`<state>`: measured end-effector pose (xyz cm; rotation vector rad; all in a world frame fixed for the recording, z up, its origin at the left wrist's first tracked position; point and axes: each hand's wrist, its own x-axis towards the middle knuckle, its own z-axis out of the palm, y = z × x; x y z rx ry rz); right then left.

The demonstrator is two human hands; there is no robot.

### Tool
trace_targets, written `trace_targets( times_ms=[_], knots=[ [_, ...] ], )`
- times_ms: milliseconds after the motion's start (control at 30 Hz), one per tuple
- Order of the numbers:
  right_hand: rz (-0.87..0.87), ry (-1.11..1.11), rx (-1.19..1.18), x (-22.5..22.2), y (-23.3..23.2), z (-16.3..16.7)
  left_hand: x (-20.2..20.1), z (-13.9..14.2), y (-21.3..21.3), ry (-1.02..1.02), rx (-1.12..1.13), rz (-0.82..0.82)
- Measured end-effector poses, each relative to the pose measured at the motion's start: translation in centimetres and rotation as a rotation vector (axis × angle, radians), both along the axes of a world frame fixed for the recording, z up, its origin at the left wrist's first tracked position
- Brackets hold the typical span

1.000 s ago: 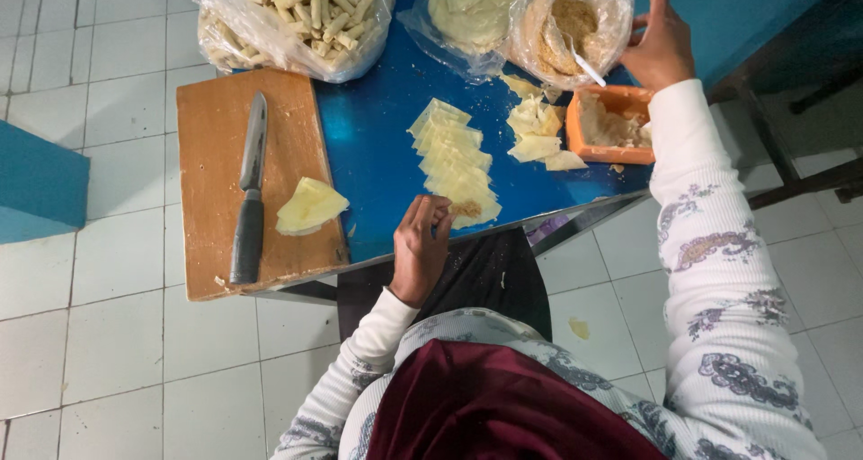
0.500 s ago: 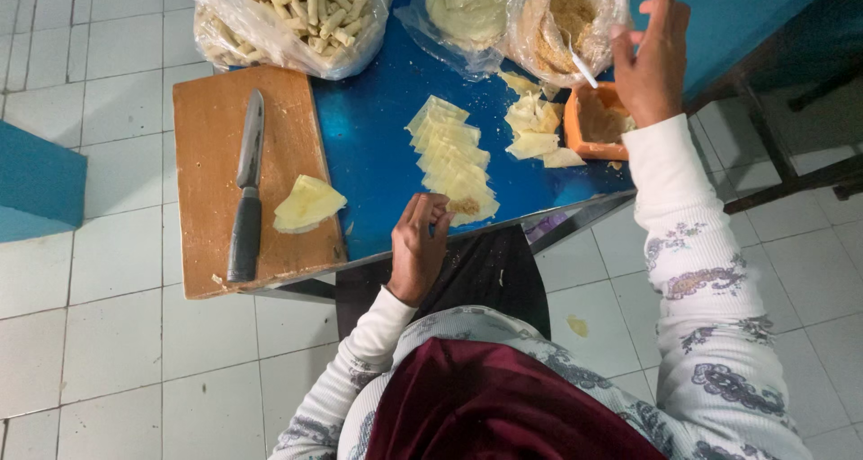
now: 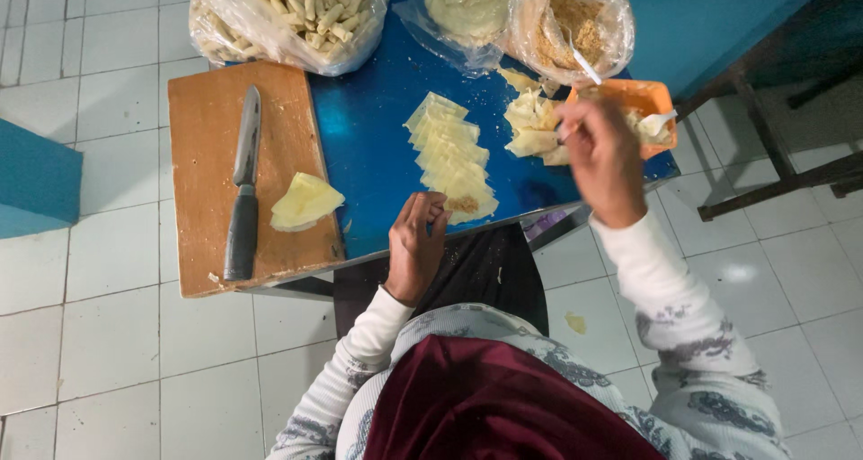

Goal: The person sits at a blue table and folds and stacks thin yellow food slices into a pile, occasionally spooning a light paste from an orange container onto the pieces and pressing pieces together by hand. Bags of finished rolled snacks and dough sit on the table beside the work area.

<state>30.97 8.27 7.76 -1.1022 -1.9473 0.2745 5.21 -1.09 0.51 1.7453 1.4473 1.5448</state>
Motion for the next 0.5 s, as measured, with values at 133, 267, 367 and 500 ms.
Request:
trace_targets(
  times_ms=[133, 267, 367, 500],
  knots=[
    [0.050, -0.176, -0.111, -3.7, -5.5, -1.6, -0.1, 0.1, -0.3, 0.028, 0.008, 0.010],
    [0.003, -0.197, -0.061, -5.1, -6.7, -2.5, -0.2, 0.2, -0.3, 0.024, 0.000, 0.005],
    [-0.020, -0.174, -0.056, -5.5, -7.0, -3.2, -0.1, 0.3, -0.4, 0.020, -0.007, 0.007],
    [0.005, -0.122, -0.084, -5.8, -7.0, -3.5, 0.0, 0.6, -0.4, 0.030, 0.007, 0.009]
  ],
)
